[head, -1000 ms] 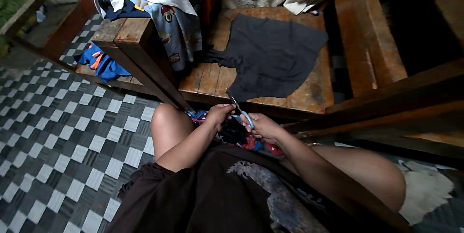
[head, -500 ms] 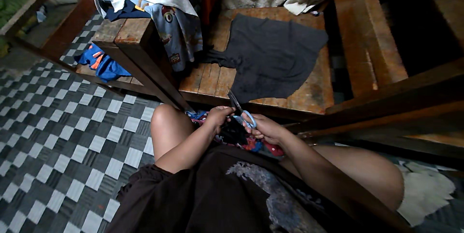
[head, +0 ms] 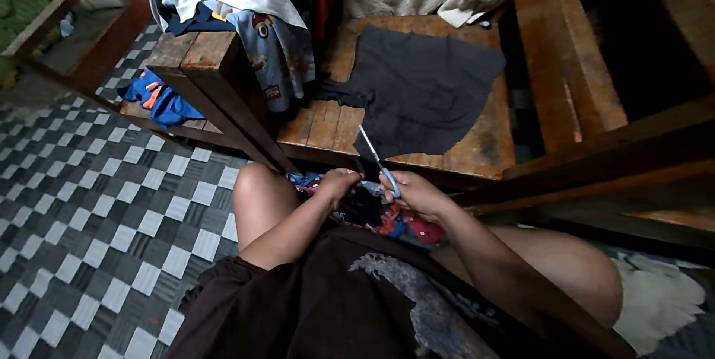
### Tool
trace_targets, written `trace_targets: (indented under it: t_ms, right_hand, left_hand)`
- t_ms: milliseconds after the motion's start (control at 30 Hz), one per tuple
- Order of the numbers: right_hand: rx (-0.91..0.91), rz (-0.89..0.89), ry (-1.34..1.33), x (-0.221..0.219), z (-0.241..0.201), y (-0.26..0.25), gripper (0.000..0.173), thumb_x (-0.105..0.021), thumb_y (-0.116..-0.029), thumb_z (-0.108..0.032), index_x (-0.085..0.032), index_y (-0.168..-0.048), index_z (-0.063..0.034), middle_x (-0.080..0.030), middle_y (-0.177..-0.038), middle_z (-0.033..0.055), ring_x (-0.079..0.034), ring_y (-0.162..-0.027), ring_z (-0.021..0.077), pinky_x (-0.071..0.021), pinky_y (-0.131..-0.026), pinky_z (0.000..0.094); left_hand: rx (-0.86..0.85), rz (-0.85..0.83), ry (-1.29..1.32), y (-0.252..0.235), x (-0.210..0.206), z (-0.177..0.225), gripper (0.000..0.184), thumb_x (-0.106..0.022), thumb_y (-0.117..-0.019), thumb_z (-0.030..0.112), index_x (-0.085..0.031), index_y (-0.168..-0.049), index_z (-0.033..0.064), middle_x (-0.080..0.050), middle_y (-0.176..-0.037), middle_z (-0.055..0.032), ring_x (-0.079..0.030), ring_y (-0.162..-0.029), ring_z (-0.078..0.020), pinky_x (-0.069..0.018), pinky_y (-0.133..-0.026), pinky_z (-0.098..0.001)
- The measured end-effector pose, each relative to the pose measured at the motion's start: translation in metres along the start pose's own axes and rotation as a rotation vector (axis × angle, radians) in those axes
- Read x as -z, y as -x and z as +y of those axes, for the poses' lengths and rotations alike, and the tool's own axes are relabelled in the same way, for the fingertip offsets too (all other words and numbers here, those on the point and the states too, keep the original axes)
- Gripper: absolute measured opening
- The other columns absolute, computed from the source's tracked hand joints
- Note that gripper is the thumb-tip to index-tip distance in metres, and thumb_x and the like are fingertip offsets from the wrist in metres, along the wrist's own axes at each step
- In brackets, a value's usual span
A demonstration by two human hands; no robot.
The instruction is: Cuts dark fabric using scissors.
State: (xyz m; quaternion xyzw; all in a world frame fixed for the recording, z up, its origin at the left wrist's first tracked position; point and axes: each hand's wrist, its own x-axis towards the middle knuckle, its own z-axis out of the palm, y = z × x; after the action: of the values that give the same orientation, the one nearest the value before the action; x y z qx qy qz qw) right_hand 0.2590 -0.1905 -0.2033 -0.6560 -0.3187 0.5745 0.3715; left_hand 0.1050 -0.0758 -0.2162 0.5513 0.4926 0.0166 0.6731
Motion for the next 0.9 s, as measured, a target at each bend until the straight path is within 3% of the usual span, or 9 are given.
trace_targets:
  t_ms: [133, 233, 300, 400, 433, 533, 633, 767, 900]
  right_hand:
    - [0.245, 0.267, 0.204, 0.011, -0.007, 0.007, 0.036, -0.047, -0.1077, -0.025, -0.053, -0.126, 0.006, -0.065, -0.099, 0.0114, -0.06, -0.083, 0.013, -0.0509, -0.076, 0.0319]
    - [0.385, 0.477, 0.374, 0.016, -0.005, -0.002, 0.043, -0.055, -0.1042, -0.028, -0.053, -0.128, 0.0081, -0.066, -0.112, 0.0237, -0.066, -0.102, 0.0309, -0.052, -0.09, 0.0483]
    - [0.361, 0.482, 0.519, 0.019, -0.005, -0.01, 0.051, -0.059, -0.1022, -0.035, -0.054, -0.131, 0.0071, -0.066, -0.12, 0.0251, -0.063, -0.115, 0.0386, -0.0463, -0.102, 0.0559]
    - [0.248, 0.426, 0.7, 0.023, -0.01, -0.011, 0.063, -0.058, -0.1011, -0.045, -0.052, -0.138, 0.0051, -0.061, -0.133, 0.0235, -0.054, -0.132, 0.0373, -0.0181, -0.122, 0.0592]
    - [0.204, 0.439, 0.731, 0.027, -0.012, -0.008, 0.065, -0.058, -0.101, -0.048, -0.051, -0.139, 0.0049, -0.06, -0.135, 0.0237, -0.052, -0.134, 0.0372, -0.0131, -0.123, 0.0608]
    - [0.022, 0.612, 0.726, 0.054, -0.016, 0.012, 0.069, -0.055, -0.1013, -0.051, -0.051, -0.141, 0.0047, -0.062, -0.13, 0.0275, -0.055, -0.128, 0.0436, -0.0197, -0.118, 0.0671]
    - [-0.126, 0.753, 0.722, 0.073, -0.022, 0.028, 0.073, -0.052, -0.1036, -0.049, -0.046, -0.142, 0.0122, -0.059, -0.131, 0.034, -0.05, -0.133, 0.0485, -0.0205, -0.121, 0.0613]
    - [0.034, 0.783, 0.737, 0.056, -0.022, 0.014, 0.065, -0.061, -0.1005, -0.039, -0.046, -0.142, 0.0101, -0.058, -0.134, 0.0311, -0.051, -0.134, 0.0451, -0.0138, -0.122, 0.0623]
    - [0.016, 0.647, 0.76, 0.047, -0.024, -0.006, 0.068, -0.057, -0.1025, -0.042, -0.043, -0.146, 0.0082, -0.053, -0.143, 0.0288, -0.042, -0.142, 0.0429, -0.0095, -0.123, 0.0618]
  left_hand:
    - [-0.104, -0.374, -0.729, 0.003, 0.001, 0.0, 0.032, -0.066, -0.0994, 0.023, -0.068, -0.117, -0.0043, -0.069, -0.111, -0.0205, -0.065, -0.103, -0.0294, -0.0494, -0.097, -0.0519]
    - [-0.091, -0.482, -0.963, 0.007, -0.002, 0.016, 0.042, -0.065, -0.1012, 0.031, -0.065, -0.125, -0.0041, -0.065, -0.122, -0.0265, -0.061, -0.117, -0.0403, -0.0427, -0.103, -0.063]
    - [-0.115, -0.379, -0.967, 0.006, 0.003, 0.031, 0.043, -0.062, -0.103, 0.032, -0.063, -0.128, -0.0027, -0.064, -0.123, -0.0255, -0.061, -0.116, -0.0386, -0.0441, -0.102, -0.0603]
    - [-0.156, -0.213, -0.92, 0.002, 0.019, 0.054, 0.04, -0.056, -0.106, 0.03, -0.061, -0.132, 0.0003, -0.065, -0.124, -0.0221, -0.063, -0.114, -0.0332, -0.047, -0.102, -0.0529]
    - [-0.165, -0.174, -0.906, 0.001, 0.025, 0.06, 0.039, -0.054, -0.1068, 0.03, -0.061, -0.132, 0.0005, -0.064, -0.125, -0.0218, -0.063, -0.116, -0.0326, -0.0463, -0.103, -0.0525]
    - [-0.162, -0.067, -0.853, 0.003, 0.045, 0.073, 0.036, -0.052, -0.1075, 0.029, -0.064, -0.128, 0.0018, -0.064, -0.125, -0.0194, -0.061, -0.118, -0.0301, -0.0445, -0.105, -0.0522]
    - [-0.168, 0.064, -0.783, 0.004, 0.062, 0.077, 0.033, -0.055, -0.1066, 0.026, -0.065, -0.126, 0.0023, -0.066, -0.122, -0.0184, -0.063, -0.114, -0.0298, -0.0468, -0.103, -0.0519]
    - [-0.242, 0.303, -0.757, -0.014, 0.076, 0.083, 0.031, -0.055, -0.106, 0.027, -0.067, -0.123, 0.0052, -0.069, -0.119, -0.0182, -0.065, -0.114, -0.0345, -0.0482, -0.1, -0.0591]
    - [-0.306, 0.447, -0.577, -0.038, 0.072, 0.1, 0.037, -0.056, -0.105, 0.025, -0.059, -0.134, 0.0036, -0.067, -0.125, -0.0191, -0.064, -0.118, -0.0347, -0.0482, -0.102, -0.0567]
